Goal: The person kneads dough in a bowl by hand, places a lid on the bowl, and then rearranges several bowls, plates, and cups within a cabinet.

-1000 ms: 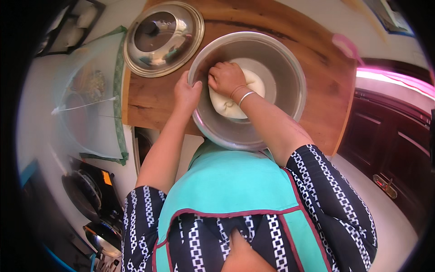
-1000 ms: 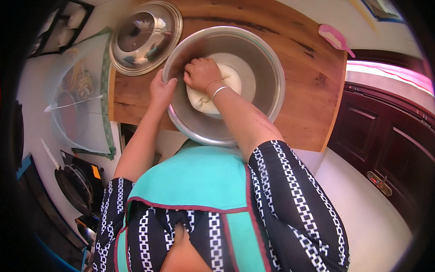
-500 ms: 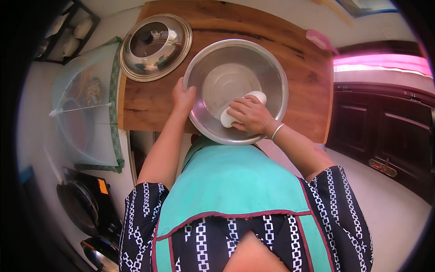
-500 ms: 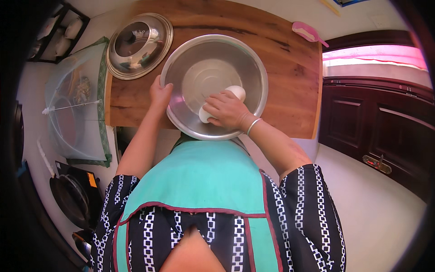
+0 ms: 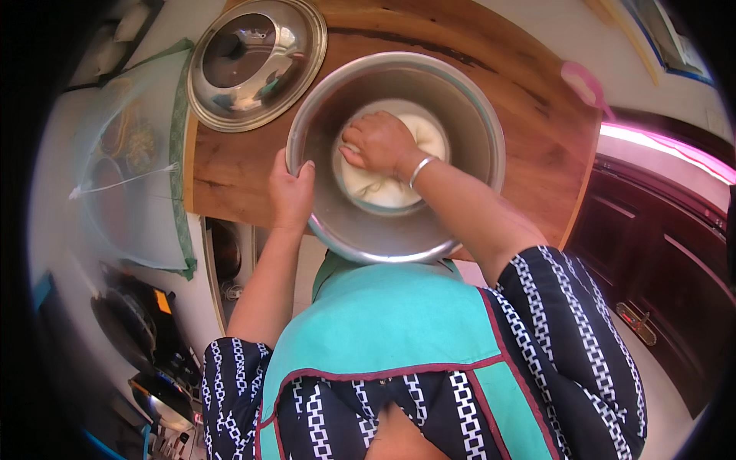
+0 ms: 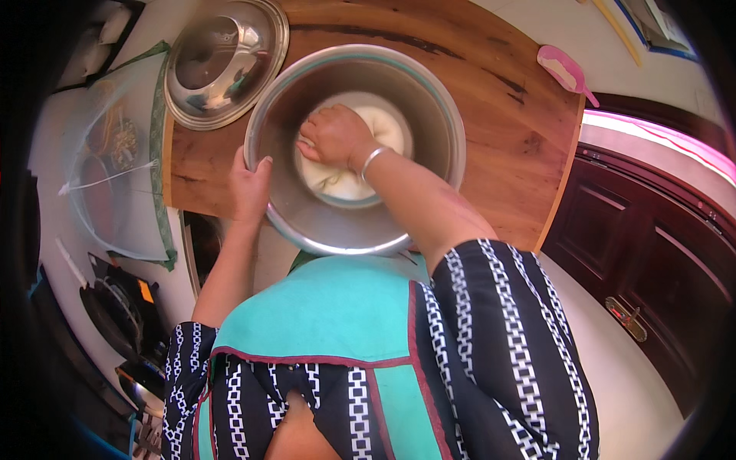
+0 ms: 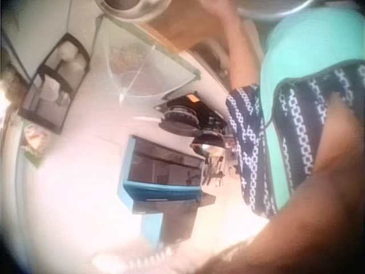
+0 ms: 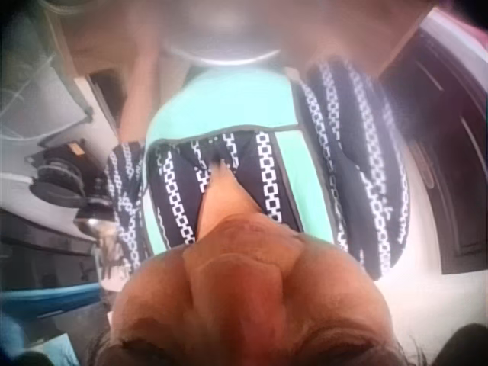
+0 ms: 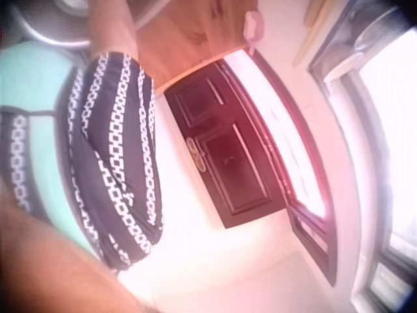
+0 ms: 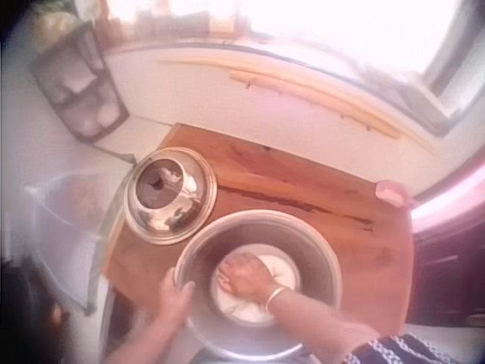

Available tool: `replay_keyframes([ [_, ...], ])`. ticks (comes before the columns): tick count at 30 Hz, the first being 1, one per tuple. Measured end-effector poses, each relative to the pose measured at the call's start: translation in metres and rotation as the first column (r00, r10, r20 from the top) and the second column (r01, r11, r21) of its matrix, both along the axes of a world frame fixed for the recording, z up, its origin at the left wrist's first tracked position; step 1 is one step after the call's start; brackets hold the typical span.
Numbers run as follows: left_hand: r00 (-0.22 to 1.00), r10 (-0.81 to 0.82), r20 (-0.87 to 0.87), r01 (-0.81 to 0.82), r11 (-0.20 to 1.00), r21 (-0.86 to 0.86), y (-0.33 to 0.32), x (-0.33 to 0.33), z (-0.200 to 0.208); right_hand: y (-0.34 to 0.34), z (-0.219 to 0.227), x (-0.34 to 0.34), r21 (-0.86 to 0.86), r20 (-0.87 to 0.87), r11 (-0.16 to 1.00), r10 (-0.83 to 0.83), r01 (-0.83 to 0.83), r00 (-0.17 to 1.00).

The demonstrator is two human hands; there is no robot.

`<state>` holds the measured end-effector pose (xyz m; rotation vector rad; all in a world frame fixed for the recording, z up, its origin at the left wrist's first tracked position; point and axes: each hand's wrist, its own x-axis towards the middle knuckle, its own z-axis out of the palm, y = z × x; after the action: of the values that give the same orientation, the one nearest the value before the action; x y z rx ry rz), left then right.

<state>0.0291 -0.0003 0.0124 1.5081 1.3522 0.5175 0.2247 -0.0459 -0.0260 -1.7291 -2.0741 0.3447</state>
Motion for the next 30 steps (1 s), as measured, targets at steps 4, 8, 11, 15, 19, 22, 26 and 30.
replay_keyframes([
  [4,0.983,0.09,0.16,-0.078,0.994,-0.079,-0.062,-0.038,-0.027,0.016,0.028,-0.004,-0.049,-0.468,0.999,-0.023,0.0,0.883],
  [8,0.917,-0.037,0.398,0.092,0.988,-0.12,-0.006,-0.023,0.002,-0.023,0.038,0.05,-0.254,-0.455,0.849,-0.528,0.464,0.717],
  [11,0.945,-0.327,0.024,0.326,0.944,0.045,0.054,0.024,0.017,-0.039,-0.003,0.059,-0.456,-0.511,0.786,-0.616,0.418,0.6],
  [15,0.957,-0.273,0.102,0.276,0.961,-0.008,0.046,0.021,-0.028,-0.056,0.052,0.023,-0.438,-0.203,0.718,-0.665,0.54,0.719],
  [19,0.979,-0.106,0.175,0.108,0.994,-0.001,0.009,0.004,-0.016,-0.083,0.097,-0.023,-0.157,-0.05,0.858,-0.501,0.489,0.864],
  [22,0.979,-0.075,0.188,0.08,0.997,-0.02,0.003,0.007,-0.007,-0.096,0.092,-0.048,0.172,0.042,0.931,-0.333,0.321,0.942],
  [26,0.978,-0.064,0.199,0.064,0.998,0.011,0.0,0.006,-0.016,-0.108,0.082,-0.075,0.235,0.185,0.953,-0.238,0.192,0.954],
  [30,0.984,-0.067,0.165,0.065,0.998,0.015,-0.004,0.004,-0.003,-0.078,0.052,-0.065,0.179,0.18,0.963,-0.233,0.201,0.956],
])
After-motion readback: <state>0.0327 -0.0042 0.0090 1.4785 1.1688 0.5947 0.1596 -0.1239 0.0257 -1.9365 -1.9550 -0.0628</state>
